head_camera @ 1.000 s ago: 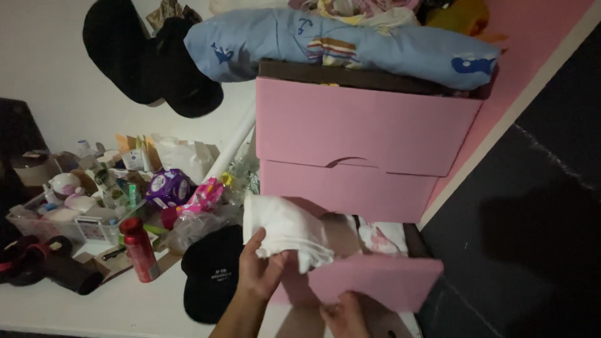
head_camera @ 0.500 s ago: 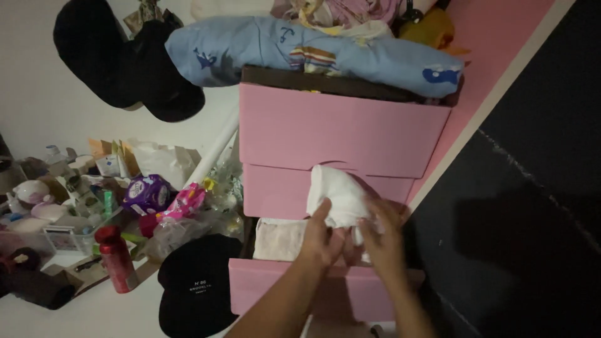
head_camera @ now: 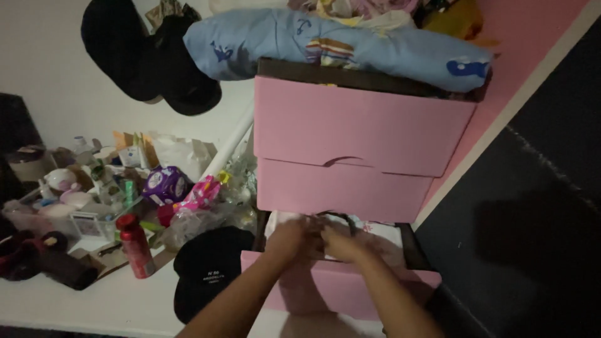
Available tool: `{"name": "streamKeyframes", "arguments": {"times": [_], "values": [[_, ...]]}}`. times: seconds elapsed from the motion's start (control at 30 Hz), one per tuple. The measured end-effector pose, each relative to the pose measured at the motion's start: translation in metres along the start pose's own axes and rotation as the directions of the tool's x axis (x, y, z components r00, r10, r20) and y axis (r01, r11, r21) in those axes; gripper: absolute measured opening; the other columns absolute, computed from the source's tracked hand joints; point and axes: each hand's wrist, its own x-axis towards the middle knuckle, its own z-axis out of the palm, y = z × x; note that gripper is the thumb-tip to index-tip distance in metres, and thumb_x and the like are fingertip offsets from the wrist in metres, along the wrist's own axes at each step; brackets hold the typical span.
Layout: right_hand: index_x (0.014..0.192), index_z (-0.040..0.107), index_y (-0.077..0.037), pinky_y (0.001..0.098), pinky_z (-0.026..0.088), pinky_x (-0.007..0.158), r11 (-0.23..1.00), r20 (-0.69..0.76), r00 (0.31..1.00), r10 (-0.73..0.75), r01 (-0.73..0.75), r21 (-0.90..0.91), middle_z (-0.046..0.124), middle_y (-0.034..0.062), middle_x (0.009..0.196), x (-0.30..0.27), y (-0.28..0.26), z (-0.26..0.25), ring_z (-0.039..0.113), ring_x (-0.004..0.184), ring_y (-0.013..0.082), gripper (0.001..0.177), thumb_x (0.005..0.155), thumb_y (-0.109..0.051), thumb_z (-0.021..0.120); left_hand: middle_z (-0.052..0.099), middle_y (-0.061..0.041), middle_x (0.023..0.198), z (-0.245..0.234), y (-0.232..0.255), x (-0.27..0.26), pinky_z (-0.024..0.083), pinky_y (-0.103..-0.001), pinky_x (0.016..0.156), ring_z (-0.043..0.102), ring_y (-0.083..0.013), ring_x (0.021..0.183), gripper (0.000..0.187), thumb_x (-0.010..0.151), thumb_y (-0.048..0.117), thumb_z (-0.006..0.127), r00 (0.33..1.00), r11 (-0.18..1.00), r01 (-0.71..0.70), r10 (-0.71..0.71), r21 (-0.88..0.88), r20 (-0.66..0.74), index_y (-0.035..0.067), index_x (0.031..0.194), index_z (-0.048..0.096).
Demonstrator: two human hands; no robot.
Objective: Organizing and tidying up various items in a bedroom, including folding clothes and arranging toiletries on a desk.
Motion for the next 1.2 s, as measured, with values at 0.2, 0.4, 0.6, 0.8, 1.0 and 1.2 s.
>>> {"name": "streamKeyframes", "arguments": {"times": [0.2,0.4,0.6,0.8,1.0,1.2], "values": [[0.148,0.057,-0.029,0.0606,0.012,0.116,0.985,-0.184,0.972,-0.145,0.124,-0.121,0.026,0.0017,0.171,-0.069,-0.070,-0.030,0.020,0.150,0.0290,0.055,0.095,-0.016,0.056,0.002,-0.015,0.172,0.005,-0.015,-0.008,0.008,-0.057,0.126,0.004,-0.0358,0.159,0.097,0.091,0.081,0.017,0.994,0.942,-0.063,0.032,0.330,0.100,0.019,0.166,0.009],[0.142,0.050,0.006,0.0510,0.034,0.119,0.871,-0.414,0.814,-0.408,0.211,-0.444,0.049,0.0252,0.150,-0.101,-0.042,0.030,0.049,0.139,0.0369,0.049,0.112,-0.033,0.044,0.006,-0.020,0.171,0.005,-0.029,-0.002,0.011,-0.054,0.127,0.006,-0.0374,0.159,0.107,0.087,0.087,0.023,0.989,0.973,-0.071,0.039,0.218,0.146,0.015,0.165,0.016],[0.142,0.052,-0.005,0.0486,0.045,0.105,0.903,-0.567,0.725,-0.392,0.185,-0.387,0.059,0.0162,0.135,-0.142,-0.079,0.013,0.058,0.123,0.0352,0.078,0.087,-0.059,0.063,0.026,-0.023,0.168,0.081,-0.110,0.088,0.017,-0.056,0.126,0.017,-0.0498,0.154,0.063,0.105,0.064,0.024,0.832,0.715,-0.507,0.552,0.482,0.055,0.042,0.160,0.047],[0.128,0.063,-0.015,0.0477,0.054,0.089,0.917,-0.595,0.699,-0.397,0.270,-0.295,0.069,0.0134,0.119,-0.089,-0.036,0.003,0.067,0.110,0.0341,0.065,0.083,-0.061,0.071,0.066,-0.011,0.140,0.048,-0.073,0.015,0.047,-0.044,0.112,0.054,-0.0320,0.139,0.049,0.100,0.049,0.048,0.810,0.869,-0.476,0.492,0.132,-0.318,0.018,0.131,0.068],[0.135,0.060,-0.023,0.0512,0.049,0.098,0.951,-0.395,0.887,-0.241,0.136,-0.276,0.066,0.0073,0.128,-0.084,-0.052,-0.029,0.063,0.115,0.0310,0.060,0.086,-0.056,0.065,0.062,-0.014,0.130,-0.002,-0.018,-0.005,0.045,-0.045,0.108,0.058,-0.0330,0.123,0.054,0.097,0.055,0.060,0.962,0.954,-0.216,0.244,0.206,-0.123,0.011,0.129,0.059],[0.152,0.040,-0.018,0.0668,0.020,0.111,0.791,-0.709,0.427,-0.561,0.022,-0.612,0.031,0.0128,0.159,-0.035,-0.019,0.015,0.019,0.147,0.0349,0.077,0.089,-0.062,0.050,0.025,-0.011,0.168,0.036,-0.058,-0.001,0.014,-0.065,0.119,0.016,-0.0417,0.153,0.085,0.085,0.038,0.066,0.733,0.854,-0.271,0.482,0.445,-0.479,0.018,0.160,0.034]]}}
